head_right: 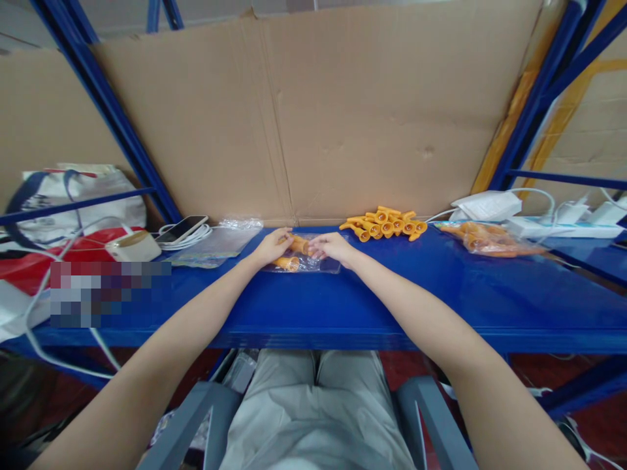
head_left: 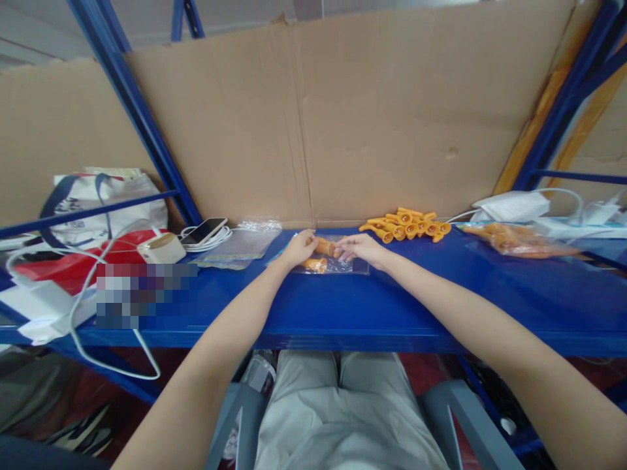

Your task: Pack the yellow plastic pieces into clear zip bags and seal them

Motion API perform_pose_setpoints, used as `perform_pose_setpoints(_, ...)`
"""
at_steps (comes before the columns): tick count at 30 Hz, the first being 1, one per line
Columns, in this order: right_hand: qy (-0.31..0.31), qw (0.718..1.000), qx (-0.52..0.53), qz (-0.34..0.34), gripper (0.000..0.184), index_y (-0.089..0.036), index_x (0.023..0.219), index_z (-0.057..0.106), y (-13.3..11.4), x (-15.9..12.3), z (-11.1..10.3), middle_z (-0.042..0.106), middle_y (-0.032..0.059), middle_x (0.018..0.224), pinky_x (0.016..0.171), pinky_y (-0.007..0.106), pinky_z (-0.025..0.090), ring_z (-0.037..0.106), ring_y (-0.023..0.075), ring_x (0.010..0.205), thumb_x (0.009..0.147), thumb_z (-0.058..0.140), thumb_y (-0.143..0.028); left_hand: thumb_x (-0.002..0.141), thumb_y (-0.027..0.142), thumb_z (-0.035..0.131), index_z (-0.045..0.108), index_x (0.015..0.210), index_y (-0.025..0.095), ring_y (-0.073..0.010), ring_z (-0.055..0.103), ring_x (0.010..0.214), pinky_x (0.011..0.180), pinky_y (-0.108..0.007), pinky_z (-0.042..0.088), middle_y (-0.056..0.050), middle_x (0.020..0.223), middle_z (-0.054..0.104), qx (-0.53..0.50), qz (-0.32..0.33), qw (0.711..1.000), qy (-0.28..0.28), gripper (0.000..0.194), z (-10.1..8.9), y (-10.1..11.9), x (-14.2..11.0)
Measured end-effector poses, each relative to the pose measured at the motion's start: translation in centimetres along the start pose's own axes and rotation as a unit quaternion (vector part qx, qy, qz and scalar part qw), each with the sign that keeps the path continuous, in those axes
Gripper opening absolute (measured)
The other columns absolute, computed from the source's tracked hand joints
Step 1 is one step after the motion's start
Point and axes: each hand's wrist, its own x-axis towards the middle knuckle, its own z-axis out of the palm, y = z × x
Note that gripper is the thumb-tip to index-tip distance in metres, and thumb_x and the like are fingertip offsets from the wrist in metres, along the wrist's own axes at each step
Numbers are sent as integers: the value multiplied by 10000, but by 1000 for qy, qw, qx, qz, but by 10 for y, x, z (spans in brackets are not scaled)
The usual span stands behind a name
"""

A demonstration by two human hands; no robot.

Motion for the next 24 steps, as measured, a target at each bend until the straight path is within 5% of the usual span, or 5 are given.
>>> perform_pose_setpoints(4,114,972,-203,-18,326,-78,1140,684,-6,5,-26,750,139,1040,795,291,549,711,168,829,912,451,-65,827,232,509,540,687,223,-235,488,1343,1163,-367,318,-111,1275,652,3,-1,1000,-22,143,4,-2,0)
perform_pose_setpoints(8,219,878,-421,-54,354,-90,1149,688,-1,4,-56,690,163,1208,1010,385,448,617,262,1174,924,415,-101,840,228,496,501,681,234,-222,453,1379,1172,-357,297,-104,1291,646,4,-8,1000,-28,159,7,-4,0)
perform_pose_setpoints(15,132,807,-576,10,402,-152,1236,665,21,3,-69,633,161,1309,1038,491,375,488,310,1296,897,450,-136,855,214,483,507,680,231,-221,421,1406,1187,-371,269,-105,1282,660,17,-7,999,-40,178,8,-11,5)
perform_pose_setpoints(24,141,762,-631,35,410,-98,1263,624,20,9,-52,630,202,1278,1024,455,304,494,306,1261,903,446,-178,892,238,449,504,711,223,-219,419,1412,1185,-353,273,-123,1272,669,82,-16,996,-41,189,6,-16,8)
